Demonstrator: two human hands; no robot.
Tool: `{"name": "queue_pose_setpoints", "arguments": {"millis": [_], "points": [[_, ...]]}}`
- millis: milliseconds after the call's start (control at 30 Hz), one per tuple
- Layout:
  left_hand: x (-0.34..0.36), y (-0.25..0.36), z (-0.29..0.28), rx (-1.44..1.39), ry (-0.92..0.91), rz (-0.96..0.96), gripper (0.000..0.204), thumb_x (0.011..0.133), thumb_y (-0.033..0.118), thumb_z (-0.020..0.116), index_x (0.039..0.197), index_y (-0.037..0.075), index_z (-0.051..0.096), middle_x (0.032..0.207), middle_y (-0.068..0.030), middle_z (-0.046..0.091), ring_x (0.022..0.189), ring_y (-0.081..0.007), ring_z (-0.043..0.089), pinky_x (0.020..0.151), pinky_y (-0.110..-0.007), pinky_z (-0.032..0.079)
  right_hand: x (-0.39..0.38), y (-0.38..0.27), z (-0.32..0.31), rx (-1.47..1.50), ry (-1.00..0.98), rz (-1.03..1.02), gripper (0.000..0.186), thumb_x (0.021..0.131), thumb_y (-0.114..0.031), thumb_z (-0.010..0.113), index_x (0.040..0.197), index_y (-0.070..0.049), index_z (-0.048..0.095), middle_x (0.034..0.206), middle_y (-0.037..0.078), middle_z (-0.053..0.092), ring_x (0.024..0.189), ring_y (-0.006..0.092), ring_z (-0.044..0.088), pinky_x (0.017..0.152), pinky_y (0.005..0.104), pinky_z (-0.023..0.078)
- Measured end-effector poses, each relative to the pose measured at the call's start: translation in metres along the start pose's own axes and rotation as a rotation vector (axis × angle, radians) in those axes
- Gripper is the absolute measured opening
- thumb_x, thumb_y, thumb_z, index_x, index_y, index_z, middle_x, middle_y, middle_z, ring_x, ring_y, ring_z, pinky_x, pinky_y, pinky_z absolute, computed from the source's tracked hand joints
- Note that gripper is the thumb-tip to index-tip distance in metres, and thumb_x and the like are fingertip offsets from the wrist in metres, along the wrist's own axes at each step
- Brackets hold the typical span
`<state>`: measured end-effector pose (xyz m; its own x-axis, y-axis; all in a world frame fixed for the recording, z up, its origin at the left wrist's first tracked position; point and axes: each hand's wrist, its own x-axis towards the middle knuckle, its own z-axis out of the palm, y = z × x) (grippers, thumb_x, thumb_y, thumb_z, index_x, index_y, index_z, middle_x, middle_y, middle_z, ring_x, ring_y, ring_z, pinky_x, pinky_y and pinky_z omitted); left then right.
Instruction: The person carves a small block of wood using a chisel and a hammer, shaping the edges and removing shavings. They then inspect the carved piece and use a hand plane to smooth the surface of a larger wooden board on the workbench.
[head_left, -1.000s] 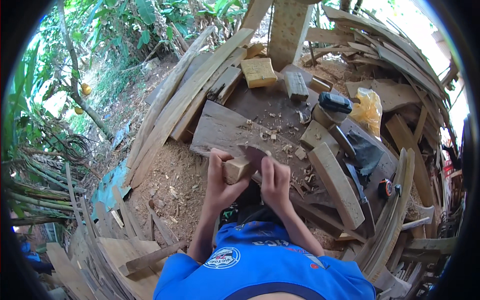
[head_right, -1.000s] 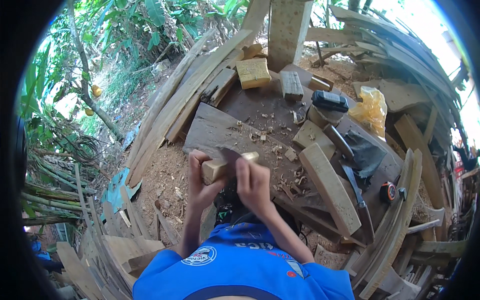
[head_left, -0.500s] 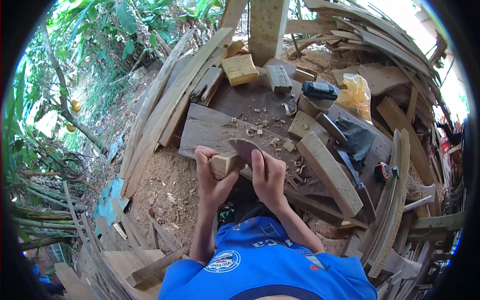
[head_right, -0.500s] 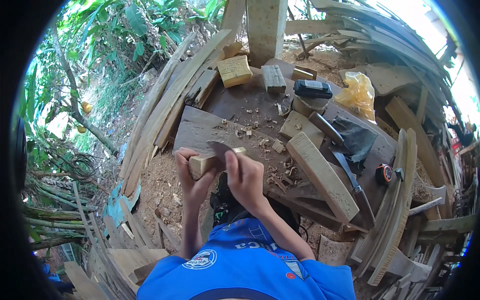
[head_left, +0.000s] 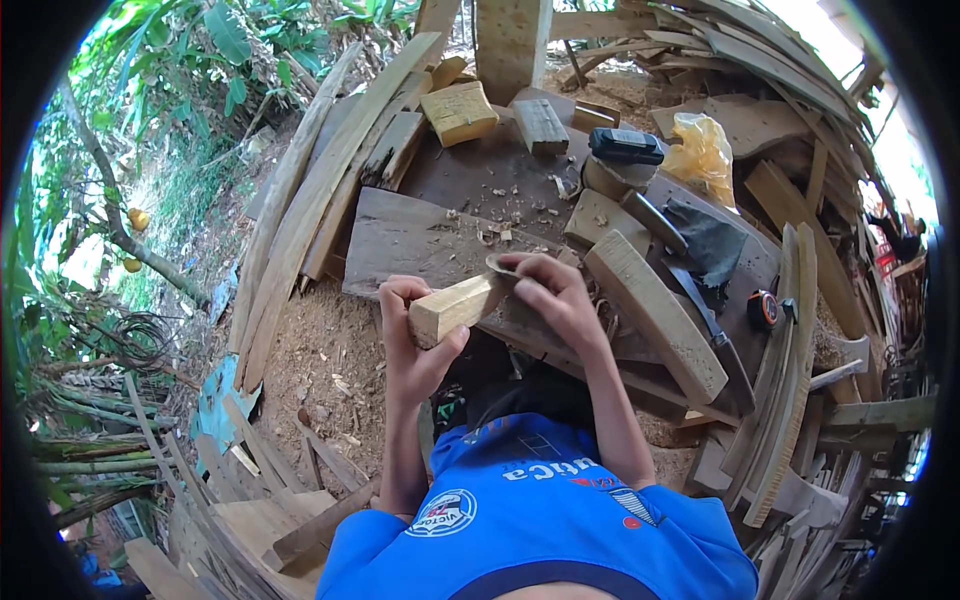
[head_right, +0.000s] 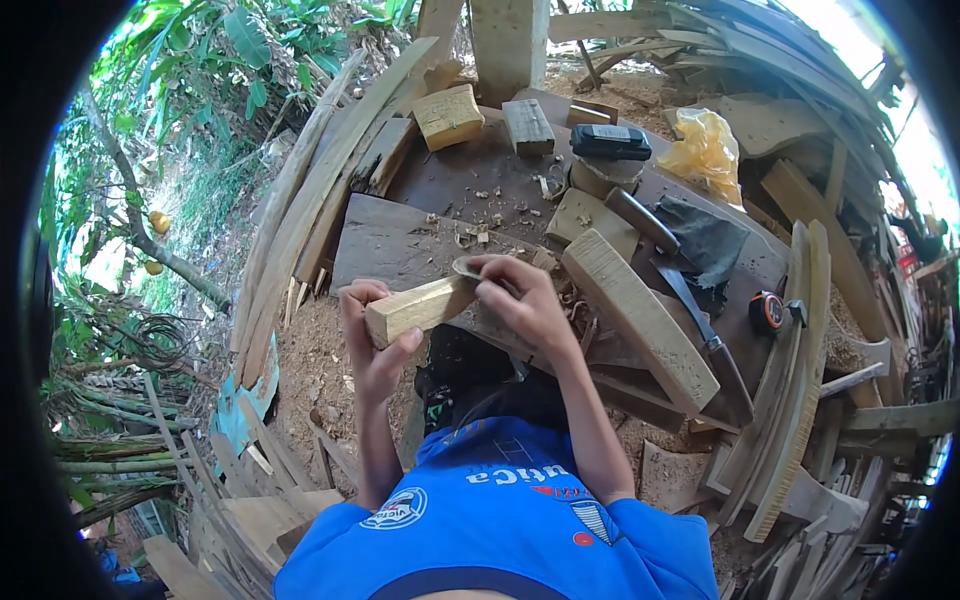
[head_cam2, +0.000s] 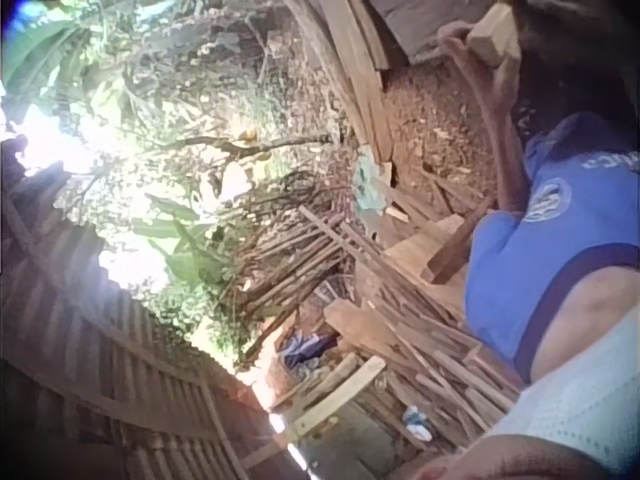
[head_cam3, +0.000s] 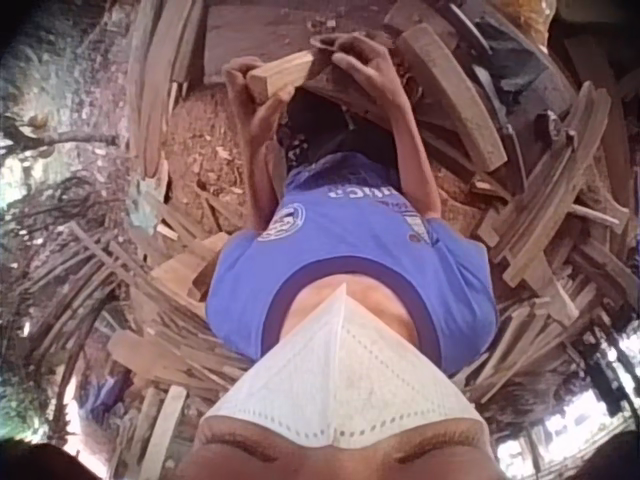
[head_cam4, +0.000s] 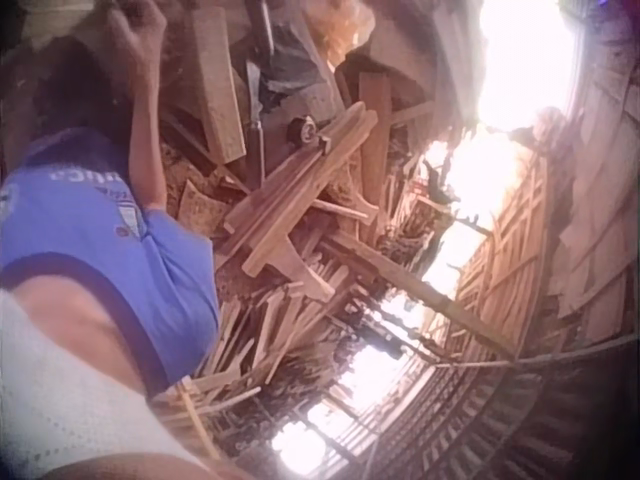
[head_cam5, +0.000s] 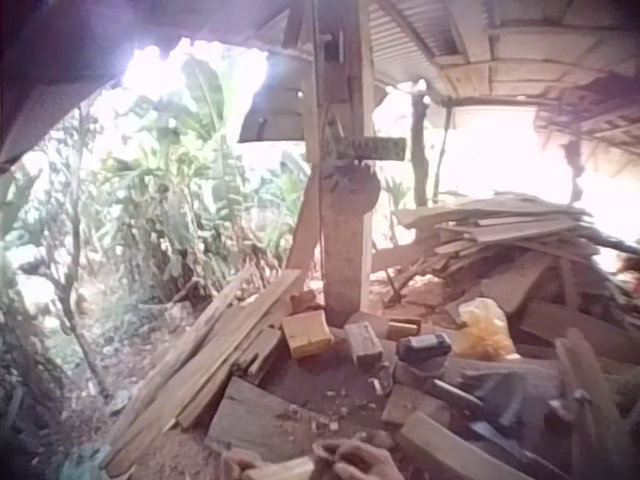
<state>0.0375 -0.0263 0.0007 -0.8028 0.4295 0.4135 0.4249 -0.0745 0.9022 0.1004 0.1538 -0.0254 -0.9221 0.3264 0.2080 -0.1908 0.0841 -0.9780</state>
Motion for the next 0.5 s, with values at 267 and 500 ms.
{"name": "queue_pose_setpoints", "arguments": {"millis": [267,500], "points": [[0.006,0.013,0.009,-0.109,-0.052,0.011,0.042,0.060,0.007,0.063,0.090,0.003,0.035,0.090,-0.0099,0.037,0.082,-0.0164,0.039,0.077,-0.030,0.035,-0.014,-0.065,0.042,-0.320,-0.314,-0.261,0.041,0.088,-0.026,0.031,0.120,-0.002,0.043,0.121,0.017,0.040,0.117,0.0298,0.035,0.101,0.0351,0.023],[0.002,-0.002,0.007,-0.034,0.025,0.009,0.042,0.060,0.006,0.064,0.088,0.004,0.034,0.088,-0.0092,0.036,0.081,-0.0163,0.039,0.075,-0.029,0.035,0.001,-0.013,0.026,-0.315,-0.259,0.020,0.048,0.092,-0.029,0.022,0.132,-0.003,0.029,0.138,0.014,0.026,0.131,0.0286,0.014,0.106,0.0395,0.008]]}}
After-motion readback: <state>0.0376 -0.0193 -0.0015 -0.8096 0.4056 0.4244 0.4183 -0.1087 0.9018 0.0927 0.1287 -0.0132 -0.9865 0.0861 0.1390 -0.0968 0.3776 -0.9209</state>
